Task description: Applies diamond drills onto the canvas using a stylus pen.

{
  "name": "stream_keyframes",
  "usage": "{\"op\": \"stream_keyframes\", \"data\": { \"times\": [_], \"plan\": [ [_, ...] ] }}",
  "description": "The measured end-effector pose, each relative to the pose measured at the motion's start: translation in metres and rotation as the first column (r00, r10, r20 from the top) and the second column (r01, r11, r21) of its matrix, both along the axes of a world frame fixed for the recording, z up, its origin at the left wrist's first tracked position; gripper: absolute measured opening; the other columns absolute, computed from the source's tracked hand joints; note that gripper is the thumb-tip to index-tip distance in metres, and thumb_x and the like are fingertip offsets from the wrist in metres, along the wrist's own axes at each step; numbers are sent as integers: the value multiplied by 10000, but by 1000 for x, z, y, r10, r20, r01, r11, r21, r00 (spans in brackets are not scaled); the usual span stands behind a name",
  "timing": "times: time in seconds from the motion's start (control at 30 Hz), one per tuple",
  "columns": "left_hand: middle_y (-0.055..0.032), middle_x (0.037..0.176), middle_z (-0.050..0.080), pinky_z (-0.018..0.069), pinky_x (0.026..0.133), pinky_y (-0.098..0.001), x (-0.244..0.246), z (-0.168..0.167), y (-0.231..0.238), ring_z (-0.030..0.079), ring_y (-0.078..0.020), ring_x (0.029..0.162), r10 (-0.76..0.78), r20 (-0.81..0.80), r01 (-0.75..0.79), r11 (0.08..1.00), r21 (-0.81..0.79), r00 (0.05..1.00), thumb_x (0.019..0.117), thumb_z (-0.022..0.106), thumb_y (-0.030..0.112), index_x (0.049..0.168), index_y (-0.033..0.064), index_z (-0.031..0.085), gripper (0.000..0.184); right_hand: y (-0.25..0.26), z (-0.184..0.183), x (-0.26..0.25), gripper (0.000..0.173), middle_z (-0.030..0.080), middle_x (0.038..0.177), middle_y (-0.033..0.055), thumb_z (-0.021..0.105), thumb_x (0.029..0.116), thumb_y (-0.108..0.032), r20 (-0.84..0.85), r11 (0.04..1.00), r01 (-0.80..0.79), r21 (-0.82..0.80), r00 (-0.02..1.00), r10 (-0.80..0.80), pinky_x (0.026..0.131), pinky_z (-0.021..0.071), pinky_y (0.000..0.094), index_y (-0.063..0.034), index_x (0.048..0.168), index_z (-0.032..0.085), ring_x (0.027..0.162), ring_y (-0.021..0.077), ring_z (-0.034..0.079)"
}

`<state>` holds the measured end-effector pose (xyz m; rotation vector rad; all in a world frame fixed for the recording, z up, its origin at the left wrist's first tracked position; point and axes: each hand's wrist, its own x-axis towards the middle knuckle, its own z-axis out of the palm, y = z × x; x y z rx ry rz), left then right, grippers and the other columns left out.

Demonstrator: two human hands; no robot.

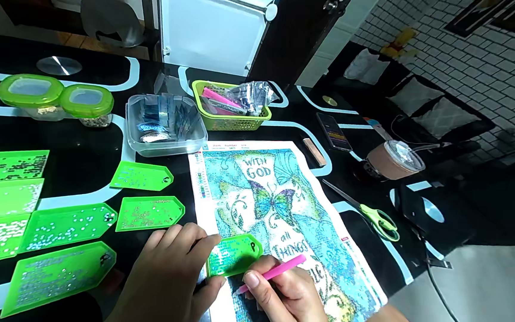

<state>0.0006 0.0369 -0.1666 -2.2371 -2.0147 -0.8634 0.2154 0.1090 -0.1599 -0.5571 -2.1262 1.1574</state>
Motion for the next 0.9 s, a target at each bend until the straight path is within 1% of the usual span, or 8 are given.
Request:
{"op": "stream_keyframes", "data": {
  "times": [0.1, 0.23, 0.37, 0.5, 0.67, 0.8, 0.83, 0.9],
  "plan": [
    [-19, 965, 697, 479, 708, -404, 0, 0, 0, 649, -234, 846, 3, 3, -3, 1000, 0, 1000, 848, 611, 525, 1124, 205, 769, 451, -1, 0, 0, 261, 651, 771, 96, 523, 1086, -177, 18, 999, 7, 40, 1000, -7, 610, 527, 186, 23, 964, 637, 656, 60, 620],
    [-16, 959, 697, 481, 708, -401, 0, -2, 1, 650, -227, 841, 9, -3, -9, 1000, 13, 1000, 829, 626, 503, 1118, 212, 772, 436, -4, 9, -3, 265, 646, 798, 114, 521, 1082, -179, 98, 981, -18, 193, 995, -1, 663, 526, 199, 13, 940, 636, 712, 107, 627],
    [-16, 959, 699, 481, 697, -402, 0, -2, 1, 654, -231, 837, 5, -5, -5, 1000, 24, 1000, 808, 633, 490, 1110, 219, 776, 430, -4, 13, -10, 282, 615, 751, 105, 502, 1082, -185, 165, 950, -33, 312, 986, -20, 630, 510, 224, -9, 903, 631, 684, 148, 609],
    [-5, 950, 697, 479, 699, -393, 0, -4, 1, 649, -222, 832, 9, -20, -8, 999, 41, 1000, 807, 620, 497, 1115, 227, 771, 437, -4, 13, -13, 270, 592, 722, 89, 509, 1069, -176, 184, 921, -40, 389, 982, -35, 599, 503, 232, -25, 876, 623, 656, 156, 597],
    [-7, 946, 694, 494, 698, -393, 1, -6, 2, 655, -224, 836, 7, -2, -7, 998, 55, 1000, 805, 628, 495, 1107, 220, 775, 434, -4, 7, -11, 294, 597, 730, 86, 492, 1083, -199, 152, 921, -6, 390, 987, -58, 596, 499, 220, -26, 885, 622, 651, 139, 593],
    [-27, 956, 691, 527, 703, -394, 1, -6, 2, 664, -243, 863, -11, 44, 10, 999, 33, 999, 815, 641, 480, 1118, 180, 774, 446, -5, 3, -8, 310, 630, 755, 85, 476, 1093, -222, 131, 933, 27, 359, 988, -79, 638, 518, 200, -25, 907, 628, 677, 115, 616],
    [-28, 956, 689, 531, 706, -393, 1, -5, 2, 663, -241, 866, -12, 50, 11, 999, 31, 999, 812, 644, 474, 1118, 176, 775, 447, -5, 4, -8, 309, 636, 761, 88, 482, 1092, -220, 132, 945, 25, 325, 989, -72, 638, 519, 203, -20, 911, 633, 681, 112, 618],
    [-28, 960, 689, 532, 709, -393, 1, -5, 1, 662, -238, 875, -13, 53, 12, 1000, 26, 999, 820, 647, 484, 1124, 179, 772, 449, -2, 9, -8, 304, 647, 772, 98, 501, 1092, -209, 92, 986, 21, 167, 995, -37, 628, 528, 219, 10, 937, 644, 675, 98, 625]
  ]
}}
